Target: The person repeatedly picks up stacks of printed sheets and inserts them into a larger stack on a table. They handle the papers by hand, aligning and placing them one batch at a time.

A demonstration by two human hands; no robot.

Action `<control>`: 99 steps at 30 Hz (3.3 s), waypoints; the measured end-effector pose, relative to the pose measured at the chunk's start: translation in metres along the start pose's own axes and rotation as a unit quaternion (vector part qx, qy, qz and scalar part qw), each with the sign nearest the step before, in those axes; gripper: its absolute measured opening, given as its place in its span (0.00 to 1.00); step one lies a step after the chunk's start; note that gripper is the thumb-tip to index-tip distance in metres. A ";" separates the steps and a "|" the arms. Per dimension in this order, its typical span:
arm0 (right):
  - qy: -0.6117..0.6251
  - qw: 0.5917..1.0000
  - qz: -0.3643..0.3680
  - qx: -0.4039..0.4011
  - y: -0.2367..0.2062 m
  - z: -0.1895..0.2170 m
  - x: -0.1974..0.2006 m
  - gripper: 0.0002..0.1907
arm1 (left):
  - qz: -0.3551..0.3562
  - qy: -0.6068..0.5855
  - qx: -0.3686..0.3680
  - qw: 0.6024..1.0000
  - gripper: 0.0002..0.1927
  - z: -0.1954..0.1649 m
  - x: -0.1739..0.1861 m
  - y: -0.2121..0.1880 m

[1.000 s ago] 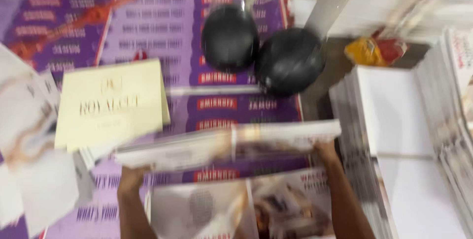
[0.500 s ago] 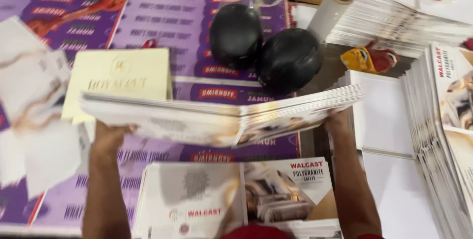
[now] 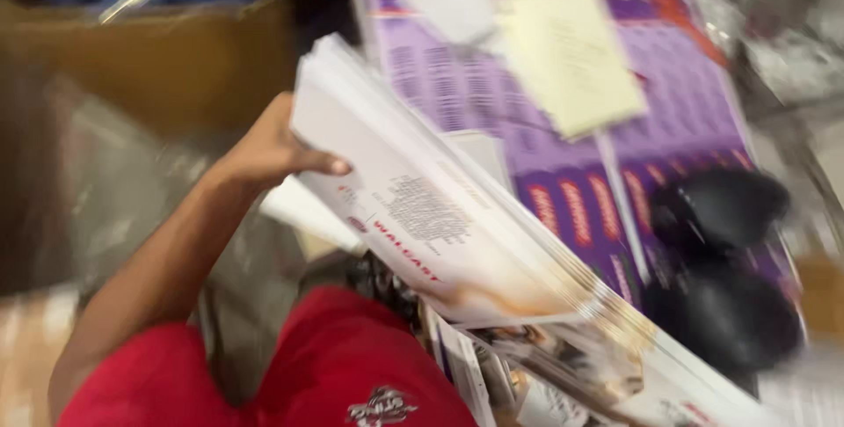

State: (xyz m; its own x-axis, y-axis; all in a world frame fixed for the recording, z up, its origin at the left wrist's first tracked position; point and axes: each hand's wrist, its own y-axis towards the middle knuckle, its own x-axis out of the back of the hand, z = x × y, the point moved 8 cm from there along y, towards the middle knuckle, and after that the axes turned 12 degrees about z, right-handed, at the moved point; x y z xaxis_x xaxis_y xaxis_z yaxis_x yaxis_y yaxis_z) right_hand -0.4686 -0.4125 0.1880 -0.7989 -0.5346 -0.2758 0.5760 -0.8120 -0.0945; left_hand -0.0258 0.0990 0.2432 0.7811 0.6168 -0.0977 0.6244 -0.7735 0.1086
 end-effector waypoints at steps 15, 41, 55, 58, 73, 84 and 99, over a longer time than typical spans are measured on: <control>-0.150 0.843 0.440 -0.272 -0.017 -0.247 -0.367 0.33 | -0.391 0.013 -0.046 0.919 0.29 -0.045 0.009 -0.421; -0.230 0.525 0.758 -0.311 -0.354 -0.414 -0.807 0.31 | -0.795 -0.149 -0.004 0.588 0.24 0.052 0.056 -0.844; -0.379 0.345 0.794 -0.328 -0.520 -0.568 -1.098 0.26 | -0.902 -0.202 0.033 0.380 0.23 0.088 0.156 -0.825; -0.403 0.332 0.800 -0.295 -0.527 -0.580 -1.152 0.26 | -0.898 -0.264 0.011 0.353 0.23 0.097 0.185 -0.808; -0.330 0.338 0.851 -0.229 -0.579 -0.569 -1.269 0.28 | -0.931 -0.261 -0.049 0.252 0.24 0.083 0.229 -0.783; -0.205 0.295 0.904 -0.230 -0.797 -0.531 -1.370 0.25 | -0.970 -0.083 -0.007 0.229 0.20 -0.056 0.316 -0.965; -0.394 0.189 0.893 -0.110 -1.300 -0.644 -1.469 0.32 | -0.969 -0.019 0.050 0.240 0.38 -0.104 0.440 -1.410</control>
State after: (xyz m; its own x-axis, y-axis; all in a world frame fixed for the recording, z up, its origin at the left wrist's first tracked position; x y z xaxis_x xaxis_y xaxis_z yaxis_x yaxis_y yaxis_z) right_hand 0.0681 1.5799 0.0997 0.9748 0.1504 0.1648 -0.0260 0.8101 -0.5857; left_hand -0.5611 1.4760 0.1496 -0.9782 -0.1679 0.1224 -0.1902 0.9610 -0.2010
